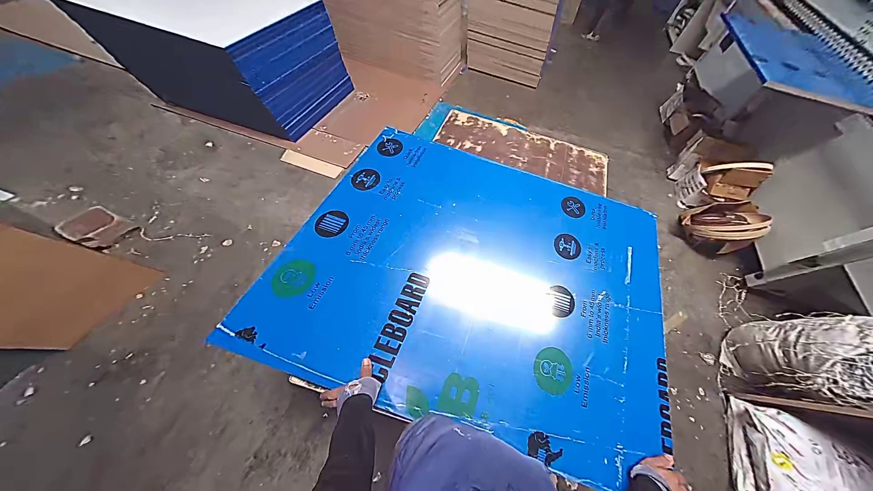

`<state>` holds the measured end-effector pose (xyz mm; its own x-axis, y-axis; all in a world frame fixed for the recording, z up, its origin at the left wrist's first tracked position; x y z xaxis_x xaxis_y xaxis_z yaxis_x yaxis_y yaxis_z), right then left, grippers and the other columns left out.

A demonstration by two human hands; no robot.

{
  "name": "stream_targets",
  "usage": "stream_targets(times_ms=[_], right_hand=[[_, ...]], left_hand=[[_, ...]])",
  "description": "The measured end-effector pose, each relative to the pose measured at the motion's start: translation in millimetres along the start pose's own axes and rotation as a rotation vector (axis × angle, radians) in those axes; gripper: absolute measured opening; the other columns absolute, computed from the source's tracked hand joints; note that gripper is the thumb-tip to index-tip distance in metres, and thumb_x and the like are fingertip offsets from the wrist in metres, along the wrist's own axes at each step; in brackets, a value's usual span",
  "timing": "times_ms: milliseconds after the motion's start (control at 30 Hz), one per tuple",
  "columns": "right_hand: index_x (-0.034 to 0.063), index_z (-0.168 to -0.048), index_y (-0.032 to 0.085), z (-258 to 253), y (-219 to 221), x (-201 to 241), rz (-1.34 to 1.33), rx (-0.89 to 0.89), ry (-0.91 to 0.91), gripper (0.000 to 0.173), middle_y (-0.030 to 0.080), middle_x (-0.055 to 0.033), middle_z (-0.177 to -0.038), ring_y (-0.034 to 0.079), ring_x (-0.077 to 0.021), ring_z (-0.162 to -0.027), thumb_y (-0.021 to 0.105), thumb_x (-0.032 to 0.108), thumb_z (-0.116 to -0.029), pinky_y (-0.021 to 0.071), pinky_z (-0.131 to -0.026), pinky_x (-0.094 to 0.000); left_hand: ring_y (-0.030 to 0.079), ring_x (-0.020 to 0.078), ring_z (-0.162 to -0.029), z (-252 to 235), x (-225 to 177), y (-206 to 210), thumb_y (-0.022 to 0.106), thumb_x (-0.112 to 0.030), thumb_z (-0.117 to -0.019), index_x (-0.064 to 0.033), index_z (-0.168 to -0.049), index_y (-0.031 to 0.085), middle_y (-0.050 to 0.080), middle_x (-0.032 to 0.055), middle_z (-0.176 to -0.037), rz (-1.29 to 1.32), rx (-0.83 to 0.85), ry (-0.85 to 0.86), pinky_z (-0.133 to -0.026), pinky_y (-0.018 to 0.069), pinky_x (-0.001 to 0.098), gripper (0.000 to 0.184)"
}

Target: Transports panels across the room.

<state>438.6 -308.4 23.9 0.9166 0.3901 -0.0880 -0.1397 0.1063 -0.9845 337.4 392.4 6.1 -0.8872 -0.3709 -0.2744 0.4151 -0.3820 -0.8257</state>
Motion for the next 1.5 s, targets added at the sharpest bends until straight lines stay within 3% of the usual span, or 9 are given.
stream_targets(times_ms=[167, 367, 600, 733, 800, 1000, 1200, 1333, 1500], right_hand=[[0.003, -0.144, 0.053, -1, 6, -9, 0.054, -0.038, -0.112, 0.065, 0.062, -0.0211, -0.139, 0.059, -0.034, -0.132, 0.023, 0.047, -0.1077, 0.05, -0.107, -0.0534], [-0.0049, -0.144, 0.05, 18, -13, -16, -0.131, 0.033, -0.258, 0.065, 0.058, -0.026, -0.141, 0.056, -0.0361, -0.135, 0.033, 0.047, -0.1086, 0.0464, -0.112, -0.0533], [-0.0022, -0.149, 0.044, 55, -24, -59, -0.549, 0.047, 0.07, 0.08, 0.05, -0.0275, -0.148, 0.051, -0.0379, -0.138, 0.061, 0.055, -0.0963, 0.0465, -0.111, -0.0525], [0.0033, -0.148, 0.045, 79, 26, -66, -1.173, 0.36, 0.253, 0.067, 0.06, -0.0218, -0.132, 0.066, -0.0286, -0.11, 0.034, 0.056, -0.1086, 0.0576, -0.088, -0.0457], [0.0075, -0.147, 0.045, 95, 39, -61, -1.413, 0.454, 0.36, 0.072, 0.062, -0.0205, -0.131, 0.068, -0.0297, -0.107, 0.038, 0.065, -0.1043, 0.0597, -0.086, -0.0467], [0.0097, -0.15, 0.044, 121, 42, -45, -1.349, 0.538, 0.357, 0.063, 0.062, -0.0162, -0.136, 0.067, -0.025, -0.115, 0.047, 0.055, -0.1056, 0.0588, -0.093, -0.0416], [0.0029, -0.145, 0.048, 101, 60, -46, -1.21, 0.5, 0.325, 0.066, 0.061, -0.0216, -0.134, 0.066, -0.0294, -0.113, 0.047, 0.056, -0.1054, 0.0578, -0.092, -0.046], [-0.0022, -0.148, 0.047, 110, 44, -35, -1.094, 0.415, 0.289, 0.066, 0.053, -0.0248, -0.147, 0.055, -0.0311, -0.135, 0.043, 0.051, -0.1082, 0.0457, -0.112, -0.0488], [0.0029, -0.148, 0.047, 100, 57, -35, -1.188, 0.418, 0.291, 0.067, 0.058, -0.0205, -0.142, 0.061, -0.028, -0.128, 0.044, 0.056, -0.1062, 0.0532, -0.104, -0.0484]], left_hand=[[0.035, 0.0466, -0.148, 4, 4, -9, 0.051, -0.07, -0.0964, 0.013, -0.154, 0.03, 0.03, 0.0374, -0.158, -0.134, 0.089, 0.273, -0.12, 0.0334, 0.0552, 0.103], [0.046, 0.0409, -0.142, 3, 6, -11, 0.061, -0.075, -0.0873, 0.0091, -0.16, 0.003, 0.033, 0.0349, -0.158, -0.041, 0.1, 0.061, -0.113, 0.0435, 0.0503, 0.125], [0.042, 0.0363, -0.145, 28, 34, -41, 0.074, -0.059, -0.0877, -0.0052, -0.162, 0.024, 0.035, 0.0247, -0.161, -0.116, 0.02, 0.32, -0.116, 0.041, 0.0486, 0.104], [0.035, 0.0311, -0.151, 31, 47, -31, 0.076, -0.054, -0.0883, 0.0023, -0.162, 0.016, 0.029, 0.0242, -0.165, -0.164, 0.083, 0.515, -0.123, 0.0327, 0.0414, 0.11], [0.025, 0.0285, -0.157, 33, 56, -29, 0.079, -0.053, -0.0855, 0.0022, -0.163, 0.007, 0.014, 0.0232, -0.17, -0.164, 0.133, 0.594, -0.126, 0.0282, 0.038, 0.119], [0.002, 0.0326, -0.16, 19, 73, -17, 0.085, -0.062, -0.0744, 0.0066, -0.161, -0.005, -0.01, 0.0283, -0.169, -0.331, 0.179, 0.761, -0.128, 0.0186, 0.0363, 0.142], [0.003, 0.0342, -0.16, 19, 68, -10, 0.088, -0.062, -0.0698, 0.0116, -0.157, -0.008, -0.012, 0.032, -0.167, -0.422, 0.187, 0.741, -0.126, 0.0226, 0.0349, 0.15], [-0.001, 0.0344, -0.16, 17, 72, -7, 0.088, -0.061, -0.0695, 0.0118, -0.157, -0.009, -0.014, 0.032, -0.167, -0.379, 0.173, 0.762, -0.128, 0.018, 0.0342, 0.15], [-0.004, 0.0343, -0.16, 26, 70, -6, 0.087, -0.061, -0.0713, 0.0114, -0.158, -0.008, -0.017, 0.0305, -0.167, -0.431, 0.169, 0.719, -0.128, 0.0171, 0.0348, 0.148]])
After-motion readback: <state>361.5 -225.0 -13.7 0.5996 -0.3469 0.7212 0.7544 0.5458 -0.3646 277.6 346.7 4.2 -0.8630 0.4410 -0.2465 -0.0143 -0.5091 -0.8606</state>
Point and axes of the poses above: each hand's wrist, its own z-axis away from the middle knuckle, its own y-axis out of the palm, x = y × z, the point moved 4 cm from there along -z, towards the middle knuckle
